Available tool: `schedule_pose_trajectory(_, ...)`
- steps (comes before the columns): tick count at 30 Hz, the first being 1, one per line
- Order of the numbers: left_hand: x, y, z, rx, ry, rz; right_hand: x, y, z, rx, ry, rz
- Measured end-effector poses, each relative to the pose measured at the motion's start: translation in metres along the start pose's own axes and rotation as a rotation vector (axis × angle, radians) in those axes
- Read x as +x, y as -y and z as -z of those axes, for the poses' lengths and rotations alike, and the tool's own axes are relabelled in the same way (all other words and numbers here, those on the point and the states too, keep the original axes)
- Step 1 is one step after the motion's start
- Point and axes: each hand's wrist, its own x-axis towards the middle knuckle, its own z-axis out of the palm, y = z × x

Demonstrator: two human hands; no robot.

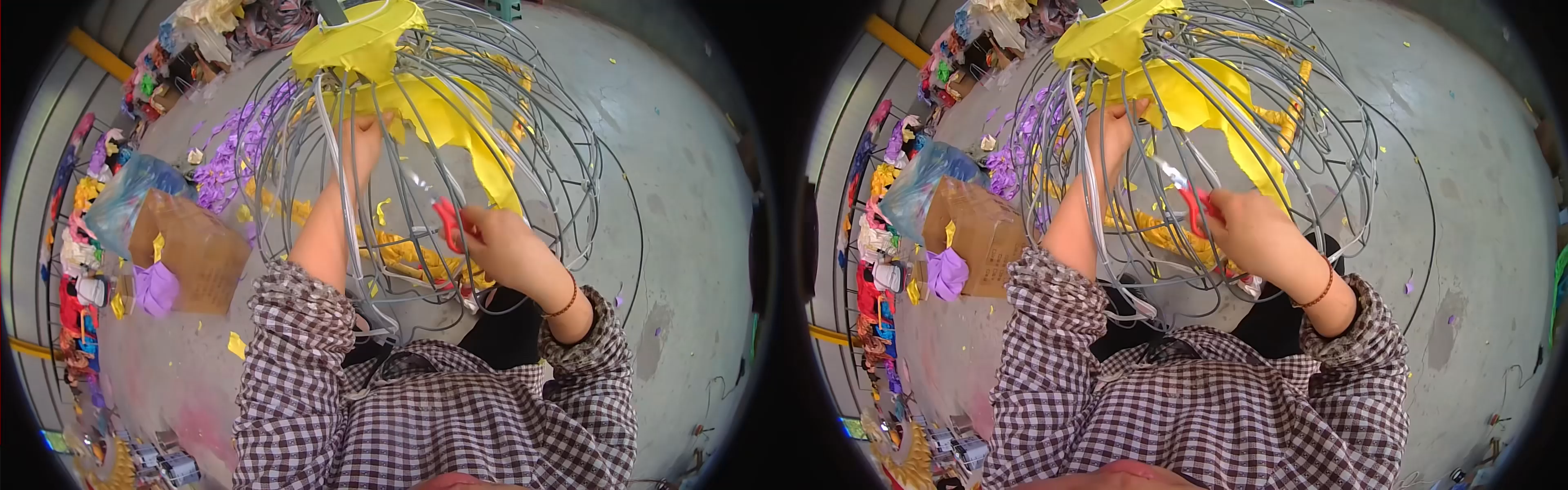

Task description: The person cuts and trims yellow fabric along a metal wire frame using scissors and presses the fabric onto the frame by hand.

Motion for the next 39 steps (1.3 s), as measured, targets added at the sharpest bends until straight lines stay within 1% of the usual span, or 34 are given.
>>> schedule_pose_trajectory(4,0.001,0.011,-0.007,-0.243,0.016,-0.075,0.006,-0.005,0.002,0.071,-0.322,0.075)
schedule_pose_trajectory(5,0.002,0.014,-0.009,-0.247,0.022,-0.079,0.008,-0.005,0.002,0.068,-0.327,0.069)
schedule_pose_trajectory(9,0.009,0.023,-0.009,-0.325,0.076,-0.074,0.027,-0.002,0.001,-0.121,-0.385,0.046)
schedule_pose_trajectory(14,0.004,0.015,-0.005,-0.350,0.093,-0.014,0.038,-0.002,0.000,-0.150,-0.395,0.038)
schedule_pose_trajectory(20,0.004,0.016,-0.007,-0.359,0.086,-0.040,0.056,-0.008,-0.006,-0.082,-0.433,0.073)
schedule_pose_trajectory(24,0.005,0.017,-0.008,-0.346,0.090,-0.047,0.062,-0.002,-0.003,0.088,-0.366,-0.061)
schedule_pose_trajectory(29,0.008,0.020,-0.010,-0.331,0.079,-0.041,0.060,0.004,0.005,0.217,-0.282,-0.091)
schedule_pose_trajectory(34,0.014,0.026,-0.010,-0.317,0.054,-0.029,0.063,0.001,0.000,0.276,-0.363,-0.028)
schedule_pose_trajectory(39,0.011,0.028,-0.010,-0.331,0.015,-0.028,0.066,0.001,0.000,0.256,-0.343,-0.030)
